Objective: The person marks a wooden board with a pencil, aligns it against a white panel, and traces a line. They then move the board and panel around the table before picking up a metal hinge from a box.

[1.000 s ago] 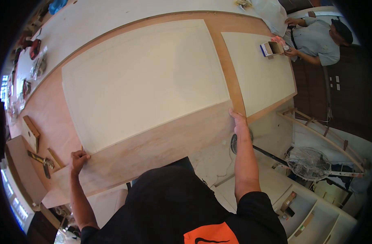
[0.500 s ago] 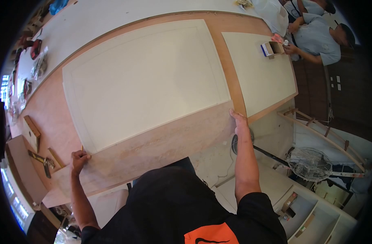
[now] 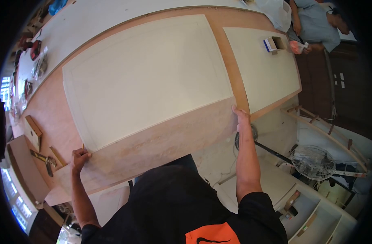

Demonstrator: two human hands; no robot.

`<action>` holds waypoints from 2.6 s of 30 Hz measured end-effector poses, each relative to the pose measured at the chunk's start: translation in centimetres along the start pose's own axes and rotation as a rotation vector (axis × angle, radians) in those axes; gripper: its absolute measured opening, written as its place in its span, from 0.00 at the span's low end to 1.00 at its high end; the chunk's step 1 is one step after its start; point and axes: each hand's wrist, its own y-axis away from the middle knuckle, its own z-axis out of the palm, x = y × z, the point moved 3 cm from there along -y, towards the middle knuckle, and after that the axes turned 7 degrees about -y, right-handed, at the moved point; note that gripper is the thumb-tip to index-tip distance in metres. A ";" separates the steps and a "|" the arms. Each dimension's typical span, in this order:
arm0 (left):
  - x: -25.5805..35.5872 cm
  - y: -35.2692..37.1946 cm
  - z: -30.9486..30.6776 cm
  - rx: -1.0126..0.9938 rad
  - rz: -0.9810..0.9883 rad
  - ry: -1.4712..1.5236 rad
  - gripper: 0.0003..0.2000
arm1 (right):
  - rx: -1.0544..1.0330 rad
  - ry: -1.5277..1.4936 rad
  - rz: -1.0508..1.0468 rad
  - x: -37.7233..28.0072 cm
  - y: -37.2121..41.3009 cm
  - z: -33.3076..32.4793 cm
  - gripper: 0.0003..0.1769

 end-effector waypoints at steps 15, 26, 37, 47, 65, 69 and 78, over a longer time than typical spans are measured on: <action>-1.0 -0.3 0.2 -0.013 -0.012 0.048 0.10 | -0.011 0.008 -0.060 0.2 -0.1 0.0 0.22; -1.6 -0.5 0.4 -0.025 -0.039 0.070 0.08 | -0.014 -0.066 -0.055 -0.2 0.5 0.5 0.19; -0.9 -0.4 0.2 -0.012 0.010 0.066 0.08 | 0.000 -0.034 -0.040 -0.2 0.4 0.3 0.18; -1.0 -0.4 -0.4 -0.053 0.001 -0.082 0.13 | -0.197 -0.014 0.070 2.6 -5.0 -2.7 0.29; -0.5 -0.2 -0.4 -0.093 -0.102 0.107 0.10 | -0.112 0.085 0.105 1.1 -3.8 -2.0 0.36; -0.7 -0.2 -0.2 -0.092 -0.092 0.130 0.11 | -0.111 0.073 0.122 1.3 -4.3 -2.4 0.35; -0.3 0.0 -0.3 -0.075 -0.090 0.053 0.13 | 0.082 0.534 -0.095 0.7 -2.6 -1.7 0.39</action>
